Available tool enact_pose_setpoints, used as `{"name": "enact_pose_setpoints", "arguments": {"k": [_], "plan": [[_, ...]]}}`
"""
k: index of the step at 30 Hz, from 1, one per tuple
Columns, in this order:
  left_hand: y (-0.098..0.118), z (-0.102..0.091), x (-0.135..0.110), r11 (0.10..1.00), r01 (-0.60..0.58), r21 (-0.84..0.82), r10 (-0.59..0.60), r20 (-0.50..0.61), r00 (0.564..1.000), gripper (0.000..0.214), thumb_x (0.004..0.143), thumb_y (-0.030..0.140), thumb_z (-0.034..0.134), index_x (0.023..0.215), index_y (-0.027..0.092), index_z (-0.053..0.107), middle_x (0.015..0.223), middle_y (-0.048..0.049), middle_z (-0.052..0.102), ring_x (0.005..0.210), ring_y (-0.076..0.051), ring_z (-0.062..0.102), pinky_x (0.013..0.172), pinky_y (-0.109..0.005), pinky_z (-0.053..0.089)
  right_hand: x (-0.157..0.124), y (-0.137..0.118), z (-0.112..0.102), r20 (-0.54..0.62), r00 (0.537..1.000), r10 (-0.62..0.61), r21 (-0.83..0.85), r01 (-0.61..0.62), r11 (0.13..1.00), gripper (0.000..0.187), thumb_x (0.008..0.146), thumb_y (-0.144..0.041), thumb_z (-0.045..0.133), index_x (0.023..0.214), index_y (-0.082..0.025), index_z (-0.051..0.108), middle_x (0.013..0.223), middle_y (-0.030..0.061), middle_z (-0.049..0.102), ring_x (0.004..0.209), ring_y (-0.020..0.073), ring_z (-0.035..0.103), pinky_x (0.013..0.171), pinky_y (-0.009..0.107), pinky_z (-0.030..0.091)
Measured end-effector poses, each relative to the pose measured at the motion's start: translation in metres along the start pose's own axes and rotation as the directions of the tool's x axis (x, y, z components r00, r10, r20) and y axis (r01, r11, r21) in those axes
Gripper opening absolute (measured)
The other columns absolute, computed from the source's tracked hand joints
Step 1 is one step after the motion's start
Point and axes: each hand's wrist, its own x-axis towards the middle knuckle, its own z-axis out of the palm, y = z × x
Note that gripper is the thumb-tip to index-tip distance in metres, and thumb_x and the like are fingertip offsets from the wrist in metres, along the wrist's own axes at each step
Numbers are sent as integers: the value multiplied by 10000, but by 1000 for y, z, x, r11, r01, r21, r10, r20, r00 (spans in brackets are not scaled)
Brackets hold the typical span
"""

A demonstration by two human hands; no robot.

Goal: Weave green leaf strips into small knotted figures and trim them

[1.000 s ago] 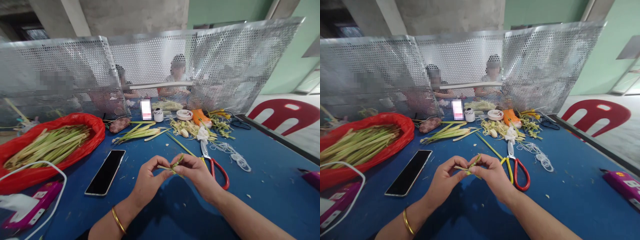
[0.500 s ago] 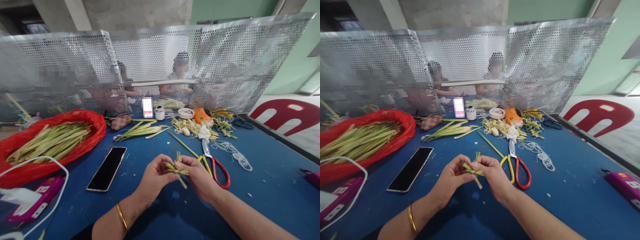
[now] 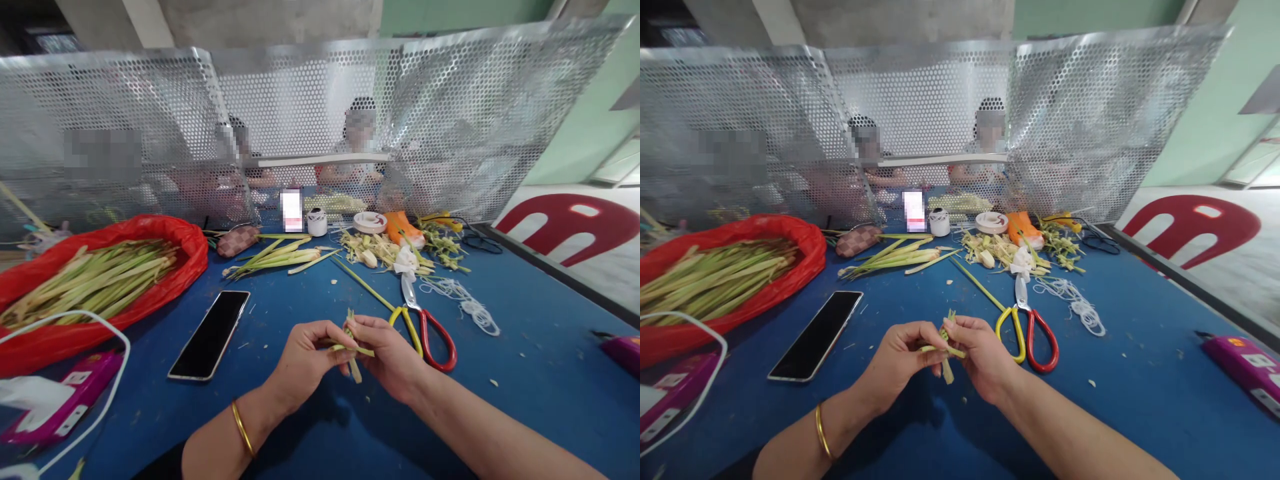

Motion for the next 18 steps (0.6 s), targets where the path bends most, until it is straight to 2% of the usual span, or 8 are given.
{"name": "enact_pose_setpoints", "arguments": {"k": [5,11,14,18], "plan": [[-3,-2,3,1000,16,-16,-17,-5,1000,172,614,243,811,647,140,678,606,1,660,476,-89,548,539,-237,467,3,2,-4,54,999,9,27,-11,1000,270,692,-344,782,640,-127,630,540,-19,565,468,118,548,484,255,484],[1,-5,6,999,45,-6,-45,-7,999,164,603,220,796,688,153,673,622,2,672,558,-112,583,608,-241,476,7,4,-5,-37,999,20,53,-18,998,327,644,-386,821,646,-122,630,569,-3,596,483,111,554,510,258,497],[0,-8,5,997,56,55,-54,-30,998,135,642,246,775,695,157,688,528,22,625,527,-107,568,598,-229,455,8,5,-2,-45,999,-5,51,7,999,354,622,-407,826,613,-127,610,540,-9,566,460,118,542,483,273,496],[-7,-11,6,986,40,159,-43,17,999,136,644,271,770,668,148,717,568,-12,655,521,-119,561,566,-237,450,9,6,1,-40,999,-3,23,4,1000,364,600,-401,834,579,-135,586,482,-28,509,424,119,512,448,271,469]]}}
